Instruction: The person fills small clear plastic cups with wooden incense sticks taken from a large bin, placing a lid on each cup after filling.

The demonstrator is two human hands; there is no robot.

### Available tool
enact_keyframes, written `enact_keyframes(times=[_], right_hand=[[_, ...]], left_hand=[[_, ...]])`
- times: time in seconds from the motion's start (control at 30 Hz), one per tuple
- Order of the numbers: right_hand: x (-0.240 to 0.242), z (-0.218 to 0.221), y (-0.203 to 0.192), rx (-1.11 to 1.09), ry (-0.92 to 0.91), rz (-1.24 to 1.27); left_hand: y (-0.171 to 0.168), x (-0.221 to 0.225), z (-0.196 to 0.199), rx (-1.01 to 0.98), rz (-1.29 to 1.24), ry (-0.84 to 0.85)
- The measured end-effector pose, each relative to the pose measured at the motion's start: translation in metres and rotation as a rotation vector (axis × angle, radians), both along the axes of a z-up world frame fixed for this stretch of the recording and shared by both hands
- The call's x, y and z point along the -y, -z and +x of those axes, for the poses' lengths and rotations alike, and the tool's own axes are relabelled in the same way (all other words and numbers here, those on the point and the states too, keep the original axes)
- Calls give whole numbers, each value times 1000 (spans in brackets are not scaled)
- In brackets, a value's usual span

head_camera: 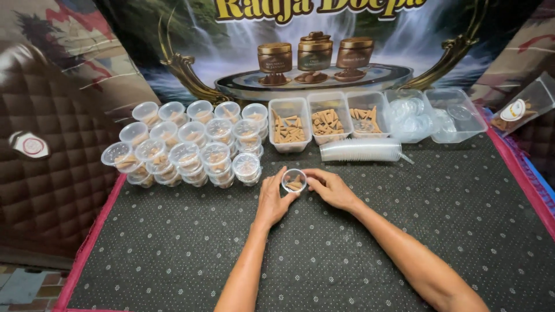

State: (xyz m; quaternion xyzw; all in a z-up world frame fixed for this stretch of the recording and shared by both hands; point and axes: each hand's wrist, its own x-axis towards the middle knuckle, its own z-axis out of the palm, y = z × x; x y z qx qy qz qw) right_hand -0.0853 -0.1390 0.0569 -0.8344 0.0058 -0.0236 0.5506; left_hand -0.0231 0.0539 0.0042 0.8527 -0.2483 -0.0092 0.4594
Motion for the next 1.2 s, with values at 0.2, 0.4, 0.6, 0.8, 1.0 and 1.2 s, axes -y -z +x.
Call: enact_keyframes(times=[0.2,0.4,0.6,0.8,1.0,1.2], right_hand=[[-5,-3,4,21,54,-72],[-2,0,16,29,72,-128],[-8,-4,0,46,55,-116],[13,53,-16,307,126,-449],[43,189,6,252,-7,-1153],[38,254,39,-102,-61,-1512]], left_hand=[[1,-2,-4,-44,3,19],[9,4,-1,-10,14,-36],[7,4,0,12,0,-25],[12,6,3,17,18,-17],[12,2,2,-15,4,21],[8,2,0,-34,8,28]])
